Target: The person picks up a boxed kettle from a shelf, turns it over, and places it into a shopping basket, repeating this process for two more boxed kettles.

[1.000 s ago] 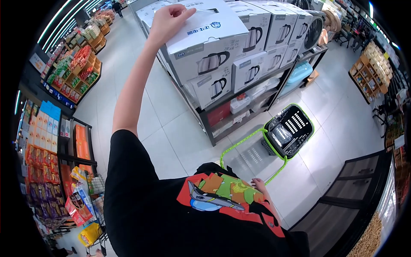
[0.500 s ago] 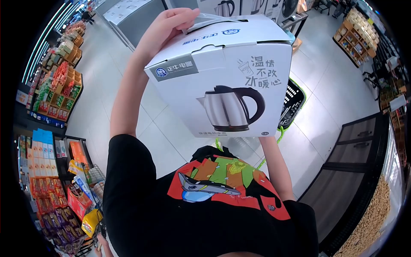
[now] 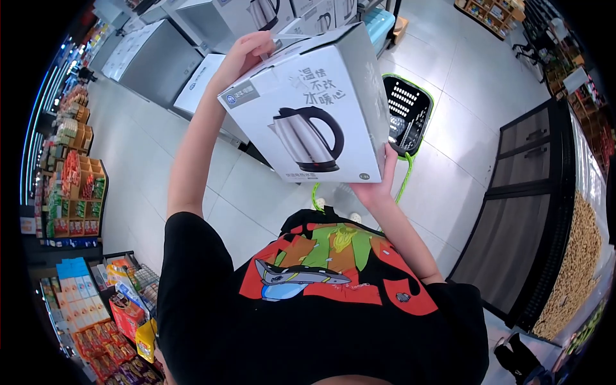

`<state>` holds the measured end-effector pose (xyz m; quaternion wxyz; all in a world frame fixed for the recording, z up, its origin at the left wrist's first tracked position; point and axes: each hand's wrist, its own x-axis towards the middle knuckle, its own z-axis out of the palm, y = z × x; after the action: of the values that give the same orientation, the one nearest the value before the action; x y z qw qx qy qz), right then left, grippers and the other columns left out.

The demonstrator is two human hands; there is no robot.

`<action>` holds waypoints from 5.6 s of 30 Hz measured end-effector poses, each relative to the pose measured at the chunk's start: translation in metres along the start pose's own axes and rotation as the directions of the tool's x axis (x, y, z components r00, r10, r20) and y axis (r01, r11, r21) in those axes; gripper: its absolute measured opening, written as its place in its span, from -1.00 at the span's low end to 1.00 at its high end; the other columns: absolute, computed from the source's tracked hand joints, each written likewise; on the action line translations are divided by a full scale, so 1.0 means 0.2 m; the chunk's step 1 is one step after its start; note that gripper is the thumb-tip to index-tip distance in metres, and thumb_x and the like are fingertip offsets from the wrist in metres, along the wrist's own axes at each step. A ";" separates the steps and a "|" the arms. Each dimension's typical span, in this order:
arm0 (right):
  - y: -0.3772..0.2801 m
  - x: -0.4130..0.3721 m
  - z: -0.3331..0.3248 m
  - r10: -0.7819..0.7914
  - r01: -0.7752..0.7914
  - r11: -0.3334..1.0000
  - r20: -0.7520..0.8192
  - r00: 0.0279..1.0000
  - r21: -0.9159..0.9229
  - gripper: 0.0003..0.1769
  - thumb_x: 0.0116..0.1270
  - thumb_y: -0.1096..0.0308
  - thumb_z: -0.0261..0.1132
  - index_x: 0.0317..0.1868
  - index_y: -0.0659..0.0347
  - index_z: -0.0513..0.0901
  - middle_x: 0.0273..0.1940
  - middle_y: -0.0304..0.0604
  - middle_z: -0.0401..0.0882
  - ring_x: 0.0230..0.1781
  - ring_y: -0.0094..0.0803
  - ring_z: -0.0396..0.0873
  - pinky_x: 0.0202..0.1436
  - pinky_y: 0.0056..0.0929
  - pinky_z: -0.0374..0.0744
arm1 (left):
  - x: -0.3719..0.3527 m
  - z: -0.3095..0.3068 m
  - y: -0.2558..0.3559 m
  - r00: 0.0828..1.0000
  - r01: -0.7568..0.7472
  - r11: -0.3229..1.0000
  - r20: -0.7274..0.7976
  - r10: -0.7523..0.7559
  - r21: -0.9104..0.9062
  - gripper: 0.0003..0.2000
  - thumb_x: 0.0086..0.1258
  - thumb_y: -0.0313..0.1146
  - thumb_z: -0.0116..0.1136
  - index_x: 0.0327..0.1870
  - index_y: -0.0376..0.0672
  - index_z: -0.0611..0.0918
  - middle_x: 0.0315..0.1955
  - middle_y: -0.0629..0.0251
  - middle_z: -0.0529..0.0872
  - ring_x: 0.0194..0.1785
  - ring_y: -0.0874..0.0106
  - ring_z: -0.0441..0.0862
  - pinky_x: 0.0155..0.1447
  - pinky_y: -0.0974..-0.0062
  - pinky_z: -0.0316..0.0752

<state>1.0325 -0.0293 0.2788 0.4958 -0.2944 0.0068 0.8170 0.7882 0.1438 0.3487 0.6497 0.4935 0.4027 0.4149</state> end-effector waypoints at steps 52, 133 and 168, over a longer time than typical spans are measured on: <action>0.04 -0.41 -1.05 0.254 -0.235 0.967 -0.307 0.917 0.099 0.10 -0.04 -0.57 -0.57 0.29 0.09 0.12 0.24 -0.04 0.18 0.24 -0.12 0.17 0.22 -0.06 0.17 | -0.74 1.00 -0.56 0.949 0.312 0.900 -0.059 -0.309 0.304 -0.85 0.24 -0.42 -0.02 -0.51 -0.25 0.51 -0.74 0.50 0.40 -0.61 0.72 0.30 -0.50 0.72 0.16; -2.64 1.08 -1.86 0.657 -0.666 0.714 -0.122 0.744 -0.219 -0.24 0.20 -0.27 -0.27 0.22 0.12 0.23 0.18 -0.16 0.27 0.13 -0.13 0.31 0.16 -0.08 0.31 | 1.57 2.72 -1.04 0.602 0.456 0.885 -0.765 -0.230 0.093 -0.87 0.04 -0.45 0.13 -0.61 -0.23 0.44 -0.77 0.21 0.45 -0.66 0.29 0.45 -0.53 0.46 0.30; -2.51 2.30 -2.69 0.417 -0.780 0.432 -0.666 0.618 -0.453 -0.55 0.29 0.32 -0.12 0.16 0.33 0.17 0.16 -0.03 0.20 0.23 -0.17 0.13 0.28 -0.14 0.12 | 2.23 2.19 -3.33 0.476 0.767 0.635 -0.742 -0.471 0.089 -0.58 0.16 -0.39 -0.08 0.12 -0.07 0.40 0.13 0.10 0.35 0.18 0.22 0.32 0.17 0.39 0.29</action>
<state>1.5421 0.4340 -0.2494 -0.0130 -0.6200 -0.0841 0.7800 1.4384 0.3145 -0.2685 0.4500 0.2523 0.8347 0.1928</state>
